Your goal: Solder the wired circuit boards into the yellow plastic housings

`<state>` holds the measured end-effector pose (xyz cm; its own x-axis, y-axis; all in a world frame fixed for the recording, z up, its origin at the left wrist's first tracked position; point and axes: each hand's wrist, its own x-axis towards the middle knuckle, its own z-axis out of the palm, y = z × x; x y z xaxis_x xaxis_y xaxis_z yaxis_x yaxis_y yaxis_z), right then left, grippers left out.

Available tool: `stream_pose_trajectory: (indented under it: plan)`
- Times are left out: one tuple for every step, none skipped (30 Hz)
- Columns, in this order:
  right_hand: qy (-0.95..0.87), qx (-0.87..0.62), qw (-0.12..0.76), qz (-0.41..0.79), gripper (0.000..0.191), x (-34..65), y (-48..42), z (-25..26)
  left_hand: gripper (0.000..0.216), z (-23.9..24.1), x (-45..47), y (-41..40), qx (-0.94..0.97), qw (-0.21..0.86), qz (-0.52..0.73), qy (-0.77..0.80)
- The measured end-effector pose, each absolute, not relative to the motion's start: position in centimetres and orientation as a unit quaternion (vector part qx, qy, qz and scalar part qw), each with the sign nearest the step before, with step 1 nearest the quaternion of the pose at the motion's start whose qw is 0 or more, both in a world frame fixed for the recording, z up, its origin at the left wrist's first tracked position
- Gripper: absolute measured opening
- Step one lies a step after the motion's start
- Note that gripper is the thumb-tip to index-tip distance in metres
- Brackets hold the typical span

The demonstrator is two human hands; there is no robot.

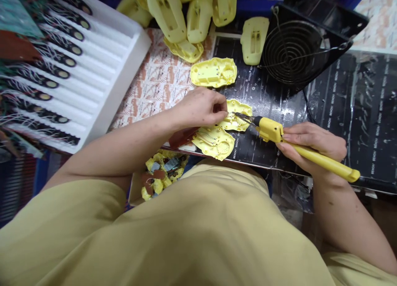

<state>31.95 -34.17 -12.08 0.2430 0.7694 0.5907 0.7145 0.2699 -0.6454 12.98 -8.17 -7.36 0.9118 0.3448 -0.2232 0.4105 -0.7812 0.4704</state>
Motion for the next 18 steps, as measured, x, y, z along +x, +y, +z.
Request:
stream_pose_trajectory:
  plan:
    - [-0.611, -0.594, 0.523, 0.008, 0.017, 32.1, -34.3, -12.1, 0.027, -7.3, 13.0, -8.2, 0.941, 0.262, -0.065, 0.203]
    - [-0.606, -0.578, 0.545, -0.018, 0.024, 32.2, -34.3, -12.2, 0.026, -7.3, 13.0, -8.2, 0.941, 0.26, -0.067, 0.206]
    - [-0.598, -0.565, 0.567, -0.041, 0.031, 32.2, -34.4, -12.3, 0.026, -7.2, 13.0, -8.2, 0.941, 0.257, -0.07, 0.208]
    - [-0.59, -0.56, 0.58, -0.051, 0.035, 32.1, -34.5, -12.3, 0.026, -7.2, 13.1, -8.2, 0.941, 0.256, -0.073, 0.209]
    - [-0.583, -0.563, 0.583, -0.049, 0.036, 32.0, -34.5, -12.4, 0.026, -7.1, 13.1, -8.2, 0.941, 0.256, -0.075, 0.208]
    - [-0.586, -0.567, 0.578, -0.04, 0.037, 31.8, -34.6, -12.4, 0.026, -7.1, 13.1, -8.2, 0.941, 0.257, -0.076, 0.208]
    - [-0.589, -0.571, 0.571, -0.028, 0.036, 31.5, -34.6, -12.4, 0.026, -7.0, 13.1, -8.2, 0.941, 0.257, -0.078, 0.207]
    - [-0.591, -0.573, 0.567, -0.023, 0.036, 31.3, -34.6, -12.3, 0.026, -7.0, 13.2, -8.2, 0.941, 0.257, -0.08, 0.207]
    - [-0.594, -0.573, 0.563, -0.024, 0.036, 31.0, -34.6, -12.2, 0.026, -6.9, 13.2, -8.2, 0.94, 0.257, -0.082, 0.207]
    - [-0.596, -0.577, 0.558, -0.027, 0.034, 30.8, -34.5, -12.1, 0.026, -6.9, 13.2, -8.3, 0.94, 0.256, -0.085, 0.209]
    - [-0.596, -0.583, 0.552, -0.029, 0.031, 30.7, -34.4, -12.0, 0.027, -6.8, 13.3, -8.3, 0.94, 0.254, -0.088, 0.212]
    - [-0.596, -0.593, 0.541, -0.022, 0.026, 30.5, -34.3, -11.9, 0.027, -6.8, 13.3, -8.3, 0.939, 0.251, -0.092, 0.216]
    - [-0.597, -0.601, 0.531, -0.013, 0.021, 30.5, -34.1, -11.8, 0.028, -6.7, 13.4, -8.4, 0.939, 0.249, -0.095, 0.219]
    - [-0.6, -0.603, 0.526, -0.005, 0.017, 30.5, -34.0, -11.7, 0.028, -6.7, 13.4, -8.4, 0.938, 0.246, -0.099, 0.223]
    - [-0.603, -0.602, 0.524, 0.001, 0.015, 30.6, -33.9, -11.6, 0.028, -6.7, 13.5, -8.5, 0.938, 0.243, -0.101, 0.226]
    - [-0.606, -0.601, 0.522, 0.008, 0.015, 30.7, -33.8, -11.6, 0.027, -6.7, 13.5, -8.5, 0.938, 0.24, -0.102, 0.228]
    - [-0.61, -0.6, 0.518, 0.014, 0.016, 30.9, -33.7, -11.6, 0.027, -6.7, 13.6, -8.6, 0.938, 0.238, -0.102, 0.228]
    - [-0.614, -0.602, 0.51, 0.02, 0.017, 31.1, -33.7, -11.6, 0.027, -6.7, 13.6, -8.6, 0.939, 0.237, -0.102, 0.227]
